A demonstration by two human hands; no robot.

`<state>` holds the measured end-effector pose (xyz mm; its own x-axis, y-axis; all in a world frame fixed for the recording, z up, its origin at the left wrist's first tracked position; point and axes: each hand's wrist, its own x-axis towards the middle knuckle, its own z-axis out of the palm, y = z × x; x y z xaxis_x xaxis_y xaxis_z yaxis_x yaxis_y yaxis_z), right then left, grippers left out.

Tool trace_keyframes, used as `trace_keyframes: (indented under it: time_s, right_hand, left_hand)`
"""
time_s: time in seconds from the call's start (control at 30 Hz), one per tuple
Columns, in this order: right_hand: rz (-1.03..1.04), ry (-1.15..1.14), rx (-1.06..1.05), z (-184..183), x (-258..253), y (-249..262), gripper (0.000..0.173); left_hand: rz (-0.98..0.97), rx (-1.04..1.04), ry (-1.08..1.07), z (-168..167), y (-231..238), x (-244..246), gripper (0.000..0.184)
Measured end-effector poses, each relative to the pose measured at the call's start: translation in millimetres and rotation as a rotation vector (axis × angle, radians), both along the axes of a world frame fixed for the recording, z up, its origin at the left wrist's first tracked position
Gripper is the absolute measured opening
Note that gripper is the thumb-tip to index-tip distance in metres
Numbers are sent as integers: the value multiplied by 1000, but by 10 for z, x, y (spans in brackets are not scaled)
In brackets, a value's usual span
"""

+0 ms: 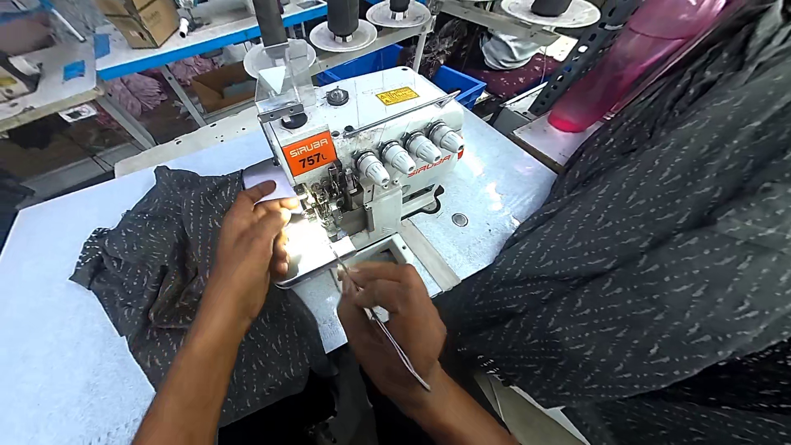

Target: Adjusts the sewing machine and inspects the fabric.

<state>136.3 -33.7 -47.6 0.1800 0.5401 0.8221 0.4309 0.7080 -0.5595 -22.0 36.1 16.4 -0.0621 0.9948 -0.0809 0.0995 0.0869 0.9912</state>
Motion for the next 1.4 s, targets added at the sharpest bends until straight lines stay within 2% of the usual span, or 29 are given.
trace_keyframes:
  time_s: [0.1, 0.27, 0.37, 0.53, 1.0, 1.4]
  right_hand:
    - [53, 13, -67, 25, 110, -156, 17]
    - [27, 38, -26, -16, 193, -173, 19]
    - [26, 83, 25, 1, 153, -51, 22]
    - [11, 46, 76, 34, 18, 235, 20]
    - [-132, -132, 69, -5, -92, 457, 16]
    - [-99, -93, 69, 30, -69, 393, 16]
  left_hand:
    - [6, 90, 176, -66, -248, 16, 26]
    - [21, 145, 256, -59, -277, 33, 21]
    - [30, 171, 186, -67, -124, 33, 26]
    - [25, 14, 19, 1, 11, 124, 41]
    - [41, 47, -76, -64, 10, 80, 43]
    - [42, 49, -73, -65, 10, 76, 43]
